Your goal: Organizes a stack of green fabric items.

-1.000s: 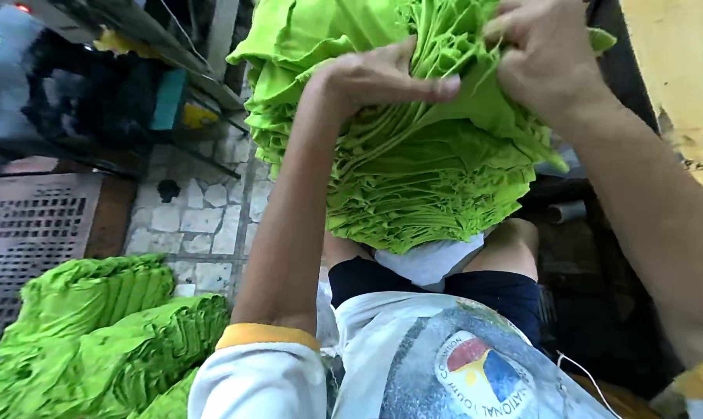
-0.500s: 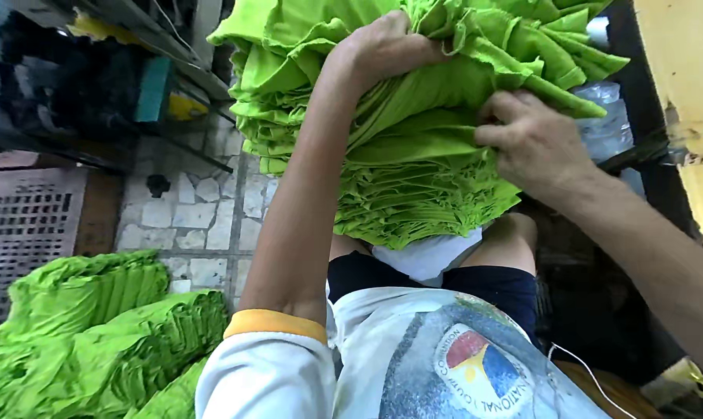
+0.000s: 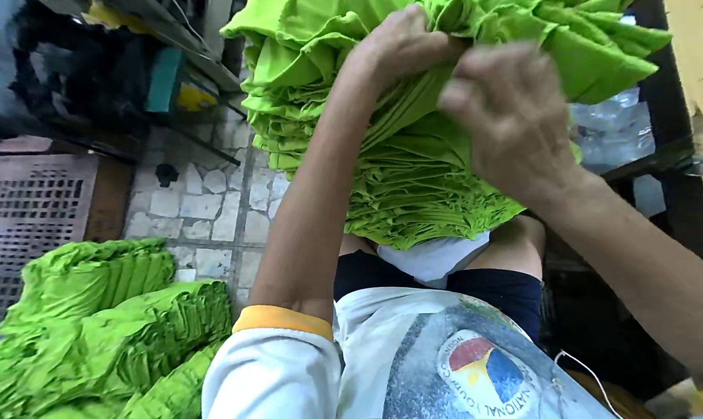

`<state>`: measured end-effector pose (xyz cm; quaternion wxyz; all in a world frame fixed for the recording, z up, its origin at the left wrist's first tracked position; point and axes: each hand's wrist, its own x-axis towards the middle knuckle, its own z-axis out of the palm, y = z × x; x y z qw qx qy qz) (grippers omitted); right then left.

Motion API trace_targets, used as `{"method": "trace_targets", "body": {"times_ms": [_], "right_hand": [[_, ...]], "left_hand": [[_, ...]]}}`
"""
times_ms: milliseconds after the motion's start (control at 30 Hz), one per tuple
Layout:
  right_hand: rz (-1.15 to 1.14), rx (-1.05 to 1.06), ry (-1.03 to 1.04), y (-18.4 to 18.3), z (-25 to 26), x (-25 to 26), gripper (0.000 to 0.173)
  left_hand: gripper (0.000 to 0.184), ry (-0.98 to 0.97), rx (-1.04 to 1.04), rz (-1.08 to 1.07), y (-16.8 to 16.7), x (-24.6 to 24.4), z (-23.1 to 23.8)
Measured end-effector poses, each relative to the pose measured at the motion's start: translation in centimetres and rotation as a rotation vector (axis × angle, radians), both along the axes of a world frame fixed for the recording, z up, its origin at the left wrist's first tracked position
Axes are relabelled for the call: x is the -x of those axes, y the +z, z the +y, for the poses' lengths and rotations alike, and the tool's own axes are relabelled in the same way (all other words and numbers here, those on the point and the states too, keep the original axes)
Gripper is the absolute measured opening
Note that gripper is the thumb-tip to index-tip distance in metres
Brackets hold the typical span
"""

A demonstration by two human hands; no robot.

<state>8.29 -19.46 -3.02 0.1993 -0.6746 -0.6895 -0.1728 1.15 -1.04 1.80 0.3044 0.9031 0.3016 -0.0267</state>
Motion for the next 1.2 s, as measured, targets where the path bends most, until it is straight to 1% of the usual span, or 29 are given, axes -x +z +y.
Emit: {"method": "trace_targets", "body": {"times_ms": [67,100,133,200,267,367,433,467,567,600,633,667,733,767,833,900,933,967,1033,1067,1133,1200], "right_hand": [[0.006,0.197,0.076,-2.4,-1.6,-0.4,0.028],[0.047,0.257,0.074,-3.1,-2.2,-0.9,0.026],[0.081,0.270,0.069,-3.1,-2.4,-1.4,0.022],[0.179,0.261,0.084,-1.5,-2.4,-2.4,0.017],[0.304,0.237,0.095,0.5,-1.6,-3.5,0.022],[0.336,0.172,0.046,2.0,0.5,-4.2,0.023],[0.387,0.147,-0.019,2.6,1.9,-4.4,0.024],[0.435,0.136,-0.062,3.0,2.6,-4.5,0.026],[0.570,0.109,-0.241,4.3,4.3,-4.1,0.024],[0.604,0.111,-0.298,4.5,4.9,-3.8,0.023],[0.623,0.119,-0.347,4.7,5.5,-3.6,0.024],[0.623,0.121,-0.377,4.6,5.9,-3.5,0.024],[0.552,0.090,-0.372,3.7,6.0,-3.5,0.025],[0.482,0.045,-0.340,3.1,5.7,-3.3,0.026],[0.277,-0.081,-0.248,2.1,4.1,-1.9,0.025],[0.097,-0.167,-0.095,0.9,2.1,-0.1,0.024],[0.034,-0.122,-0.024,0.0,1.4,0.4,0.023],[0.010,-0.005,0.008,-0.9,1.1,0.3,0.023],[0.091,0.319,-0.030,-2.0,0.7,-0.9,0.030],[0.128,0.394,-0.054,-1.9,0.6,-1.7,0.029],[0.139,0.417,-0.037,-1.3,-0.1,-2.7,0.019],[0.154,0.396,0.022,-0.4,-1.1,-3.6,0.017]], "left_hand": [[0.051,0.012,0.003,0.046,0.4,-0.1,0.2],[0.055,0.023,0.002,0.065,0.4,-0.2,0.1],[0.057,0.027,0.002,0.069,0.5,-0.2,-0.1],[0.055,0.031,0.025,0.045,0.3,0.1,-0.3],[0.052,0.019,0.044,0.025,0.2,0.3,-0.1],[0.047,0.000,0.046,0.015,0.2,0.3,-0.1],[0.048,-0.043,0.061,-0.017,0.2,0.5,0.0],[0.052,-0.084,0.086,-0.056,0.1,1.0,0.1],[0.083,-0.189,0.210,-0.150,-0.4,2.3,0.1],[0.092,-0.187,0.189,-0.158,-0.8,2.1,0.0],[0.094,-0.164,0.125,-0.159,-1.3,1.6,-0.1],[0.090,-0.122,0.042,-0.157,-1.8,1.0,-0.2],[0.066,-0.030,-0.064,-0.110,-2.0,0.2,-0.3],[0.059,-0.007,-0.075,-0.072,-1.6,-0.1,-0.3],[0.052,0.020,-0.050,0.001,-0.4,-0.2,0.0],[0.046,0.018,-0.018,0.059,0.6,-0.2,0.4],[0.049,0.014,-0.016,0.076,0.8,-0.4,1.0],[0.054,0.011,-0.003,0.079,0.8,-0.7,1.5],[0.055,-0.004,0.033,0.052,0.7,-1.1,2.0],[0.054,-0.008,0.045,0.037,0.7,-1.2,2.1],[0.056,-0.005,0.054,0.056,0.8,-1.0,2.1],[0.058,0.004,0.071,0.068,0.8,-0.7,1.8]]}}
